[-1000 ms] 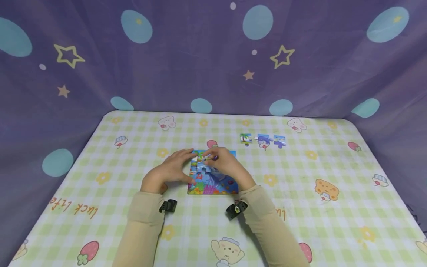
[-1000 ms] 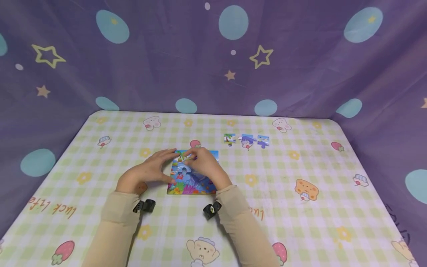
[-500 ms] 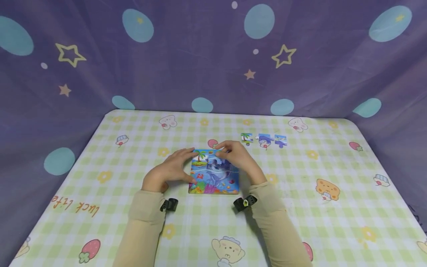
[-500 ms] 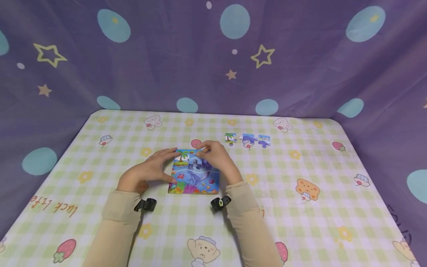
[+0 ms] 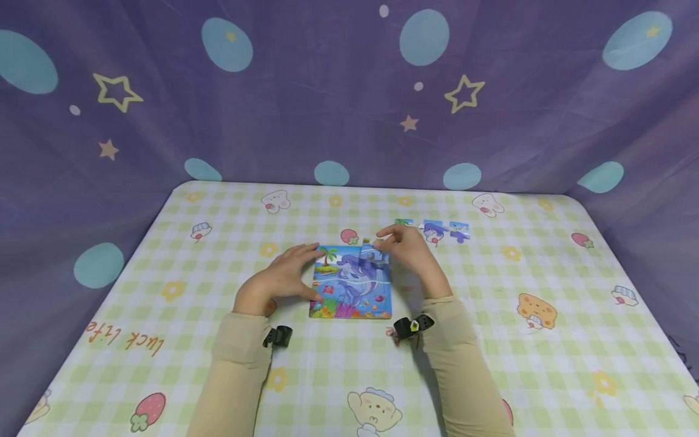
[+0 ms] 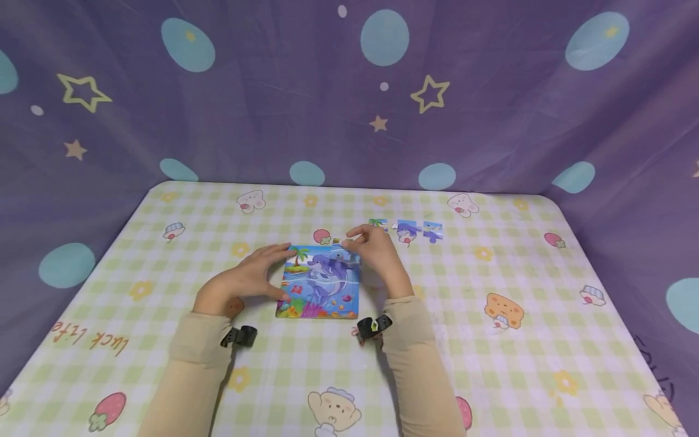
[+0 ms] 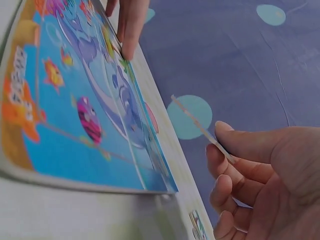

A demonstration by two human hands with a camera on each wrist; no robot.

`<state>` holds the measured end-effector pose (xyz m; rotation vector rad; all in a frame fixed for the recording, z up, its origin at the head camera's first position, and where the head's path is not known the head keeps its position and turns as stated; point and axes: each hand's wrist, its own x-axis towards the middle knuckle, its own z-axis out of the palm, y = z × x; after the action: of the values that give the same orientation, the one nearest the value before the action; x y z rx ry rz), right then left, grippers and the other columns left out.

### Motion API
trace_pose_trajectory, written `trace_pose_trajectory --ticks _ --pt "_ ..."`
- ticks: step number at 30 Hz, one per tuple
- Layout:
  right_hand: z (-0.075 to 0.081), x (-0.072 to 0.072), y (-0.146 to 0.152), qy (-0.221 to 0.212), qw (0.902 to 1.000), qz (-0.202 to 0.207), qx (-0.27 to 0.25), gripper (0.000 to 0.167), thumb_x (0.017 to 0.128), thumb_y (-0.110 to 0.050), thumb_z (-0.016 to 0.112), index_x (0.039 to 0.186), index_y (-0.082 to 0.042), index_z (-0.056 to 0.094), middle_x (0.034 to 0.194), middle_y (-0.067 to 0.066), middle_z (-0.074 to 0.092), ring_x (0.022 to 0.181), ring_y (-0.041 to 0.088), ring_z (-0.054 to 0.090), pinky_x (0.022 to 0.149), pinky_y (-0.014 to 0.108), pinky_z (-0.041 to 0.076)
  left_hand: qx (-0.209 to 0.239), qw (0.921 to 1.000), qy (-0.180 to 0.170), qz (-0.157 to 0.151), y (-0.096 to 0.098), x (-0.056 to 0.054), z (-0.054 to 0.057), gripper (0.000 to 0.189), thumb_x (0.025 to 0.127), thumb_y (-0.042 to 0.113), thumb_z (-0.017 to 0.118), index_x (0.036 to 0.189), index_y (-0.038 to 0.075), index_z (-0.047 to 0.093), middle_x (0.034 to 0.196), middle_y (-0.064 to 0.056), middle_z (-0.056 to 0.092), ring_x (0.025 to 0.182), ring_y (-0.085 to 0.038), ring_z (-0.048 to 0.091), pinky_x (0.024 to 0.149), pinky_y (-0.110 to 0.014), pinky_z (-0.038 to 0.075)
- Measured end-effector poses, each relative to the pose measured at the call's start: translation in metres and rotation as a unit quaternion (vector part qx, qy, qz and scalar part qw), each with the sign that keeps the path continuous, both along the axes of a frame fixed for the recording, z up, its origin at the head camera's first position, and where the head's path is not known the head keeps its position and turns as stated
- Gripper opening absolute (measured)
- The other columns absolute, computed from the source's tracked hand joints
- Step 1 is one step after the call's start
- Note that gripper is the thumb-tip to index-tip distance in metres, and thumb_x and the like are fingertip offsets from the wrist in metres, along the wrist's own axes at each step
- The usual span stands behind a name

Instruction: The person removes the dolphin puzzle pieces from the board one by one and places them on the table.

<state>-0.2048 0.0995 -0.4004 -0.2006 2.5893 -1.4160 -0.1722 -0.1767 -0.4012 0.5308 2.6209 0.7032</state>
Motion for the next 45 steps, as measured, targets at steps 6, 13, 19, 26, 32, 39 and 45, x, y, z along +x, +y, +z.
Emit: trace_pose_trajectory --ticks 6,13,19,26,32,39,45 --pt "-0.002 -0.002 0.011 -0.004 0.9997 -0.022 0.004 0.027 0.094 -0.023 0.07 0.11 -0.003 0.069 0.092 0.013 0.069 0.083 0.027 0.064 0.077 0.037 0.052 0.004 1.0 0.001 -0.002 0.0 0.001 -0.001 0.098 0.073 0.03 0.089 0.152 0.006 0.038 0.162 -0.015 0.023 0.148 -0.04 0.014 0.117 -0.061 0.013" --pt "-0.003 -0.005 0.028 0.012 0.9985 -0.052 -0.004 0.026 0.094 -0.019 0.07 0.112 -0.001 0.07 0.094 0.017 0.071 0.078 0.031 0.067 0.07 0.035 0.053 0.005 1.0 0.002 -0.004 0.0 0.001 0.0 0.098 0.073 0.03 0.089 0.152 0.006 0.038 0.162 -0.015 0.023 0.148 -0.04 0.014 0.117 -0.062 0.013" --pt "-0.005 -0.007 0.04 0.019 0.9974 -0.069 -0.004 0.025 0.094 -0.016 0.068 0.113 0.0 0.07 0.092 0.018 0.071 0.078 0.034 0.067 0.066 0.032 0.052 0.005 1.0 0.002 -0.003 -0.001 0.0 0.0 0.098 0.072 0.03 0.089 0.152 0.006 0.038 0.162 -0.015 0.023 0.148 -0.04 0.015 0.117 -0.061 0.014" --pt "-0.009 -0.008 0.044 0.007 0.9969 -0.078 -0.008 0.026 0.094 -0.015 0.069 0.113 0.003 0.068 0.092 0.019 0.07 0.077 0.031 0.065 0.067 0.03 0.051 0.003 1.0 0.005 -0.005 -0.001 -0.001 -0.002 0.099 0.072 0.032 0.089 0.152 0.007 0.038 0.162 -0.014 0.023 0.148 -0.04 0.015 0.117 -0.061 0.013" --pt "-0.017 -0.01 0.048 0.007 0.996 -0.089 0.002 0.026 0.093 -0.014 0.07 0.112 0.004 0.068 0.091 0.017 0.069 0.074 0.021 0.061 0.064 0.026 0.05 0.0 1.0 0.005 -0.005 -0.001 -0.001 -0.003 0.099 0.072 0.033 0.089 0.153 0.007 0.037 0.162 -0.014 0.023 0.148 -0.039 0.015 0.117 -0.061 0.014" --pt "-0.022 -0.011 0.05 0.015 0.9957 -0.092 0.001 0.024 0.094 -0.013 0.069 0.11 0.005 0.069 0.089 0.016 0.069 0.071 0.018 0.059 0.062 0.026 0.049 -0.001 1.0 0.003 -0.002 -0.001 -0.001 -0.002 0.099 0.072 0.033 0.089 0.153 0.007 0.037 0.162 -0.014 0.022 0.148 -0.039 0.014 0.117 -0.062 0.013" --pt "-0.023 -0.01 0.048 0.008 0.9947 -0.103 0.004 0.023 0.093 -0.013 0.07 0.109 0.004 0.07 0.09 0.017 0.069 0.072 0.019 0.061 0.062 0.025 0.049 -0.001 1.0 0.004 0.001 0.0 0.0 -0.001 0.099 0.072 0.033 0.089 0.153 0.007 0.038 0.162 -0.014 0.023 0.148 -0.04 0.015 0.117 -0.062 0.013"
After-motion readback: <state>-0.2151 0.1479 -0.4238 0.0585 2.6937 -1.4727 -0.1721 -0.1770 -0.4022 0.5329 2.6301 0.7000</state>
